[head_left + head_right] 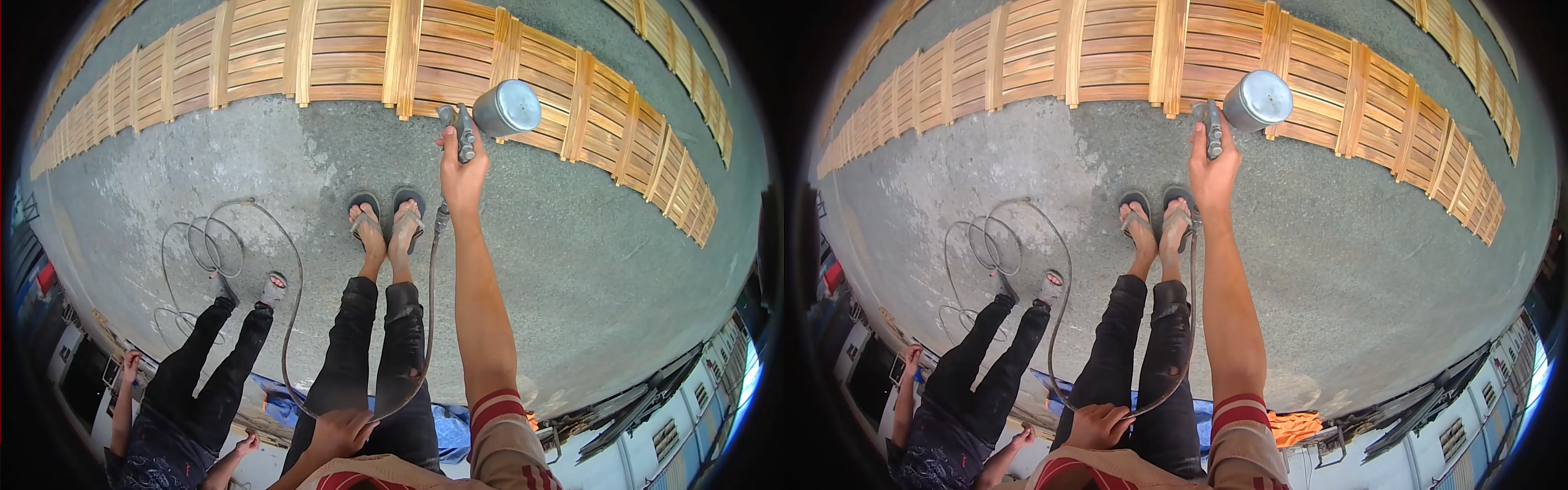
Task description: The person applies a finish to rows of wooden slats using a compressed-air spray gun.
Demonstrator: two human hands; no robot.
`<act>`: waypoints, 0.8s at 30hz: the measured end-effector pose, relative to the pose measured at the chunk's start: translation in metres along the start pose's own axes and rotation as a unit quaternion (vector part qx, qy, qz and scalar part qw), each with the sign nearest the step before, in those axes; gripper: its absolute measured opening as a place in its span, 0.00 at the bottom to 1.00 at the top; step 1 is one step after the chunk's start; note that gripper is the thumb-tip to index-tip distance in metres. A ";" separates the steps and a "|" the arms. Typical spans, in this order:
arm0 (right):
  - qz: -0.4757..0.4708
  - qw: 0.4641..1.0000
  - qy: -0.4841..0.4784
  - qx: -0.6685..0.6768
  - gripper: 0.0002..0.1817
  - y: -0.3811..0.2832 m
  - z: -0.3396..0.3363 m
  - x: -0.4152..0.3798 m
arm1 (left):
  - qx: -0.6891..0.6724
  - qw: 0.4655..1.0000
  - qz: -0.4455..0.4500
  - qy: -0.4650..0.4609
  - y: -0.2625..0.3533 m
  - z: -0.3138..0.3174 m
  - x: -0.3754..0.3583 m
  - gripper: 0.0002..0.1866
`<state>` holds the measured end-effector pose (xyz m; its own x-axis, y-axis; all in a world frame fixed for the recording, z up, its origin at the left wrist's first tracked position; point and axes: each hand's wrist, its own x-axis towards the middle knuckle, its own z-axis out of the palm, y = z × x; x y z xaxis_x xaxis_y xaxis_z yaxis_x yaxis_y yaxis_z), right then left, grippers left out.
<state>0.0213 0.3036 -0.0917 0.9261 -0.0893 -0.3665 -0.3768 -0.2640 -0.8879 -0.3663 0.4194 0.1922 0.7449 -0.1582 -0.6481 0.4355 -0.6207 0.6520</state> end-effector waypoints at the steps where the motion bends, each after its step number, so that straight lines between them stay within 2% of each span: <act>1: -0.066 0.997 0.026 -0.030 0.26 0.000 0.001 0.007 | 0.008 1.000 0.006 -0.003 0.002 -0.009 -0.002 0.10; 3: -0.188 0.975 0.082 -0.088 0.26 0.009 0.001 0.022 | 0.024 1.000 -0.015 -0.004 0.004 -0.030 -0.004 0.10; 4: -0.176 0.977 0.080 -0.092 0.26 -0.002 -0.003 0.025 | 0.033 0.999 -0.024 -0.008 0.004 -0.043 -0.006 0.10; 9: -0.169 0.975 0.055 -0.133 0.25 -0.038 -0.009 0.055 | 0.134 0.981 -0.084 0.113 -0.012 -0.106 -0.021 0.10; 12: -0.086 0.993 0.046 -0.072 0.25 -0.072 0.006 0.062 | 0.139 0.974 -0.122 0.128 -0.017 -0.124 -0.029 0.10; 14: -0.151 0.978 0.055 -0.130 0.25 -0.068 0.021 0.082 | 0.132 0.974 -0.119 0.137 -0.020 -0.140 -0.013 0.10; 18: -0.217 0.961 0.072 -0.155 0.24 -0.074 0.077 0.112 | 0.100 0.981 -0.092 0.135 -0.013 -0.180 0.026 0.12; 20: -0.158 0.981 0.049 -0.106 0.24 -0.093 0.119 0.122 | 0.091 0.984 -0.056 0.146 -0.019 -0.203 0.050 0.13; 22: -0.097 0.993 0.022 -0.062 0.22 -0.111 0.158 0.130 | 0.070 0.986 -0.074 0.128 -0.034 -0.216 0.060 0.13; 24: -0.170 0.982 0.031 -0.081 0.22 -0.101 0.204 0.146 | 0.045 0.989 -0.076 0.118 -0.051 -0.228 0.073 0.13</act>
<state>0.1911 0.5136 -0.1119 0.9990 -0.0274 -0.0351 -0.0436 -0.4382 -0.8978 -0.2192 0.6149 0.2015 0.7758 0.1189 -0.6196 0.5126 -0.6914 0.5092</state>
